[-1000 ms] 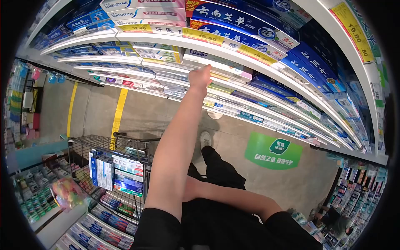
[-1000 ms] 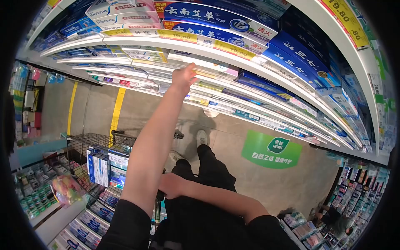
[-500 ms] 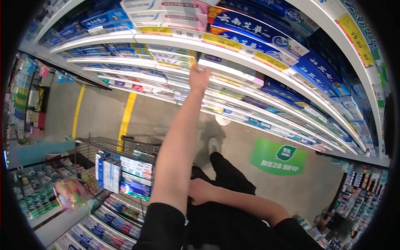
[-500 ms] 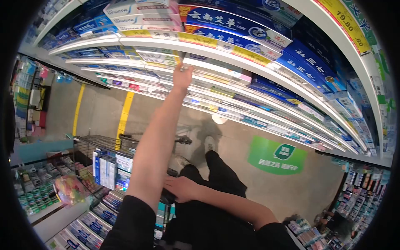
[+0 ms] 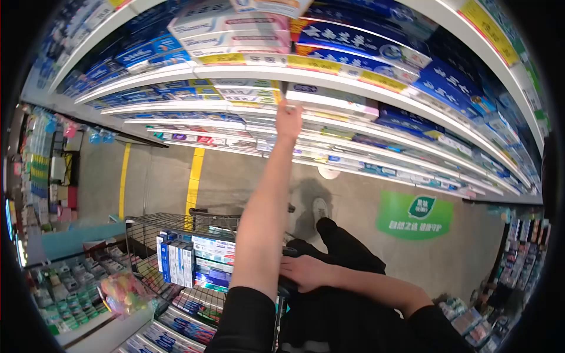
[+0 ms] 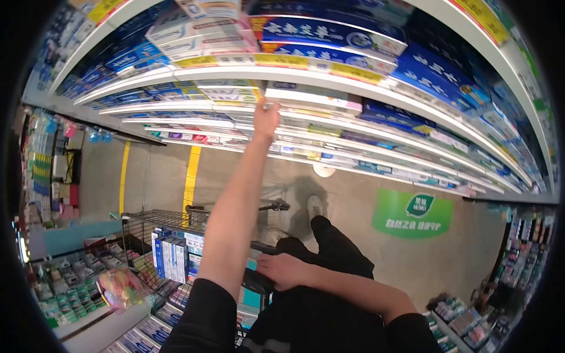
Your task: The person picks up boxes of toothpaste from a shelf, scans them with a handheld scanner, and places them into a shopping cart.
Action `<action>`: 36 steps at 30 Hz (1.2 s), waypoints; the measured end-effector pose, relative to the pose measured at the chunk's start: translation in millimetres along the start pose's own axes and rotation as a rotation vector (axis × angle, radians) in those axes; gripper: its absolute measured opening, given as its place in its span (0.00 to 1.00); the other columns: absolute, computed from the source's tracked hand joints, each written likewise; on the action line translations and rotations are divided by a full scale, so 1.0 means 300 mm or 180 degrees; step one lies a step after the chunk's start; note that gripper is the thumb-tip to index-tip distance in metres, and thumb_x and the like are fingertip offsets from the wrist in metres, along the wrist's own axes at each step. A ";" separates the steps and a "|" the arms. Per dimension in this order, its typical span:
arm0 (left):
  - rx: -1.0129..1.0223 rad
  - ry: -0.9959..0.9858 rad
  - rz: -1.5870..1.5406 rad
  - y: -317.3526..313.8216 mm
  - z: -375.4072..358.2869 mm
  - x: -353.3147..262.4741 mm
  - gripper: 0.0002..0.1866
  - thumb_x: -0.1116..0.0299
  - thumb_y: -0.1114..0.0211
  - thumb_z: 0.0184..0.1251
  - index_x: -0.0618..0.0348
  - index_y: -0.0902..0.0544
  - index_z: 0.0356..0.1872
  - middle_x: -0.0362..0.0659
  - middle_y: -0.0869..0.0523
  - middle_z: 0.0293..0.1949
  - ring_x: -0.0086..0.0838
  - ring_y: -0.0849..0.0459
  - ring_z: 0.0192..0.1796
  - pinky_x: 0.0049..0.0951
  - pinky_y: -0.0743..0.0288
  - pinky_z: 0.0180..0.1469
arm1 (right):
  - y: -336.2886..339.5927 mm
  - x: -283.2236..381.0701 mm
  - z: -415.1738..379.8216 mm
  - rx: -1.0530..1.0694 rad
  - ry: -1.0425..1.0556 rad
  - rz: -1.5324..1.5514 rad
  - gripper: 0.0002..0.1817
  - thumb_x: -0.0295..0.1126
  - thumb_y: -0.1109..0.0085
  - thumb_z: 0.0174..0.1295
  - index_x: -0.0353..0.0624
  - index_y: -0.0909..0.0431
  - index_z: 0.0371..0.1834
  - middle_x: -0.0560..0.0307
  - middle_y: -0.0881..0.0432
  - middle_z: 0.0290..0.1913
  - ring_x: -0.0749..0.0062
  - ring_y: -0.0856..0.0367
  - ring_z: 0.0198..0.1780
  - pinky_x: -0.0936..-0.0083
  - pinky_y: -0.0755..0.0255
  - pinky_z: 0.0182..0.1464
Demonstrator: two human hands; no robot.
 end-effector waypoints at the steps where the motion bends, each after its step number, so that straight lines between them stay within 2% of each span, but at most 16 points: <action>1: -0.0022 0.0153 0.0032 0.015 -0.024 -0.027 0.34 0.63 0.31 0.57 0.63 0.28 0.65 0.45 0.16 0.33 0.32 0.17 0.38 0.32 0.25 0.47 | 0.015 0.007 0.000 -0.0133 0.0051 0.0012 0.29 0.30 0.35 0.39 0.37 0.27 0.49 0.51 0.23 0.51 0.59 0.29 0.63 0.65 0.19 0.45; 3: -0.0093 0.0247 -0.0314 0.023 -0.057 -0.072 0.32 0.64 0.32 0.59 0.65 0.28 0.65 0.43 0.18 0.33 0.29 0.19 0.36 0.29 0.25 0.44 | 0.027 0.009 -0.012 -0.0294 0.0067 0.0005 0.25 0.30 0.35 0.40 0.37 0.26 0.45 0.52 0.22 0.47 0.59 0.28 0.62 0.65 0.19 0.45; 4: 0.0252 0.0377 -0.0203 0.016 -0.070 -0.099 0.34 0.66 0.35 0.63 0.61 0.35 0.69 0.46 0.20 0.45 0.28 0.19 0.43 0.30 0.21 0.39 | 0.024 0.004 -0.011 -0.0320 0.0061 0.0009 0.24 0.30 0.35 0.40 0.37 0.26 0.45 0.52 0.22 0.46 0.60 0.28 0.62 0.64 0.19 0.45; 7: 0.0339 0.0619 -0.0448 0.013 -0.111 -0.153 0.32 0.64 0.35 0.63 0.59 0.35 0.68 0.46 0.20 0.45 0.30 0.19 0.43 0.33 0.21 0.40 | 0.035 0.009 -0.012 -0.0420 0.0094 0.0019 0.23 0.29 0.35 0.41 0.37 0.25 0.44 0.52 0.22 0.45 0.60 0.28 0.61 0.63 0.18 0.43; 8: 0.0326 0.0766 -0.0456 0.011 -0.113 -0.153 0.31 0.59 0.35 0.64 0.56 0.34 0.65 0.45 0.21 0.44 0.31 0.18 0.43 0.36 0.20 0.42 | 0.036 0.011 -0.013 -0.0453 0.0113 0.0018 0.23 0.29 0.35 0.41 0.37 0.25 0.44 0.53 0.22 0.44 0.60 0.28 0.61 0.63 0.18 0.43; 11: 0.0332 0.1133 -0.0468 0.004 -0.130 -0.208 0.32 0.51 0.34 0.64 0.55 0.34 0.63 0.46 0.23 0.43 0.33 0.18 0.44 0.38 0.19 0.44 | 0.030 0.013 -0.010 -0.0470 0.0109 0.0084 0.22 0.29 0.36 0.41 0.37 0.25 0.44 0.53 0.22 0.43 0.60 0.27 0.60 0.63 0.18 0.41; 12: 0.0361 0.1222 -0.0433 -0.001 -0.115 -0.211 0.33 0.46 0.34 0.63 0.53 0.34 0.61 0.48 0.23 0.42 0.35 0.18 0.41 0.40 0.17 0.42 | 0.029 0.010 -0.011 -0.0460 0.0090 0.0115 0.22 0.29 0.36 0.41 0.37 0.25 0.43 0.53 0.22 0.43 0.60 0.27 0.60 0.64 0.18 0.41; 15: 0.0511 0.1356 -0.0311 -0.024 -0.083 -0.214 0.33 0.44 0.34 0.62 0.52 0.34 0.60 0.49 0.23 0.42 0.37 0.17 0.37 0.39 0.17 0.38 | 0.034 0.014 -0.017 -0.0526 0.0114 0.0135 0.21 0.29 0.37 0.42 0.37 0.26 0.43 0.53 0.22 0.42 0.61 0.26 0.58 0.64 0.18 0.40; 16: 0.0471 0.1335 -0.0371 -0.031 -0.069 -0.205 0.31 0.45 0.33 0.63 0.50 0.35 0.58 0.49 0.24 0.42 0.37 0.17 0.33 0.39 0.16 0.36 | 0.023 0.008 -0.015 -0.0445 0.0080 0.0142 0.23 0.29 0.36 0.41 0.37 0.26 0.45 0.52 0.23 0.46 0.60 0.26 0.59 0.64 0.19 0.42; 18: 0.0411 0.1283 -0.0396 -0.037 -0.066 -0.192 0.29 0.47 0.33 0.65 0.49 0.37 0.56 0.49 0.23 0.42 0.38 0.17 0.34 0.40 0.15 0.35 | -0.002 -0.006 -0.012 -0.0287 0.0007 0.0167 0.28 0.29 0.35 0.38 0.36 0.26 0.49 0.50 0.24 0.53 0.58 0.27 0.62 0.63 0.19 0.45; 21: 0.0375 0.1270 -0.0417 -0.042 -0.076 -0.181 0.27 0.52 0.33 0.67 0.51 0.39 0.54 0.50 0.23 0.42 0.38 0.17 0.33 0.41 0.14 0.33 | 0.028 0.012 -0.025 -0.0762 0.0197 0.0051 0.21 0.29 0.37 0.42 0.37 0.26 0.42 0.51 0.23 0.43 0.60 0.25 0.57 0.63 0.19 0.41; 25: 0.0349 0.1178 -0.0555 -0.038 -0.082 -0.202 0.27 0.59 0.34 0.69 0.57 0.41 0.55 0.51 0.24 0.46 0.36 0.18 0.35 0.38 0.15 0.29 | 0.030 0.012 -0.022 -0.0559 0.0085 0.0128 0.21 0.30 0.36 0.41 0.36 0.25 0.42 0.51 0.23 0.43 0.60 0.26 0.57 0.63 0.20 0.41; 29: 0.0232 0.1292 -0.0990 -0.039 -0.070 -0.140 0.26 0.59 0.30 0.66 0.57 0.37 0.52 0.48 0.22 0.43 0.32 0.19 0.34 0.36 0.18 0.35 | 0.040 0.011 -0.025 -0.0536 0.0032 0.0152 0.21 0.30 0.36 0.41 0.36 0.25 0.42 0.52 0.23 0.44 0.60 0.26 0.58 0.63 0.20 0.42; 32: 0.0216 0.1423 -0.1002 0.004 -0.131 -0.121 0.22 0.55 0.31 0.66 0.54 0.28 0.52 0.46 0.21 0.45 0.32 0.19 0.40 0.36 0.20 0.43 | 0.028 0.005 -0.022 -0.0569 0.0088 0.0110 0.21 0.29 0.36 0.42 0.36 0.25 0.43 0.52 0.22 0.44 0.60 0.26 0.59 0.63 0.20 0.42; 35: 0.0735 0.1717 -0.1017 0.022 -0.198 -0.115 0.23 0.51 0.33 0.65 0.50 0.25 0.56 0.44 0.22 0.47 0.31 0.22 0.47 0.37 0.23 0.50 | 0.016 -0.004 -0.018 -0.0579 0.0148 0.0054 0.21 0.29 0.36 0.42 0.37 0.25 0.43 0.52 0.22 0.44 0.61 0.27 0.59 0.63 0.20 0.42; 36: 0.0891 0.1676 -0.1063 0.022 -0.197 -0.115 0.24 0.50 0.35 0.66 0.48 0.25 0.58 0.44 0.22 0.49 0.32 0.24 0.53 0.38 0.24 0.53 | 0.013 -0.002 -0.017 -0.0563 0.0168 0.0041 0.21 0.29 0.36 0.43 0.37 0.25 0.44 0.52 0.22 0.44 0.61 0.27 0.60 0.63 0.20 0.43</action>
Point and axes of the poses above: each hand's wrist, its own z-axis towards the middle knuckle, its own y-axis out of the back of the hand, x = y × z, the point moved 8 cm from there along z, towards the middle knuckle
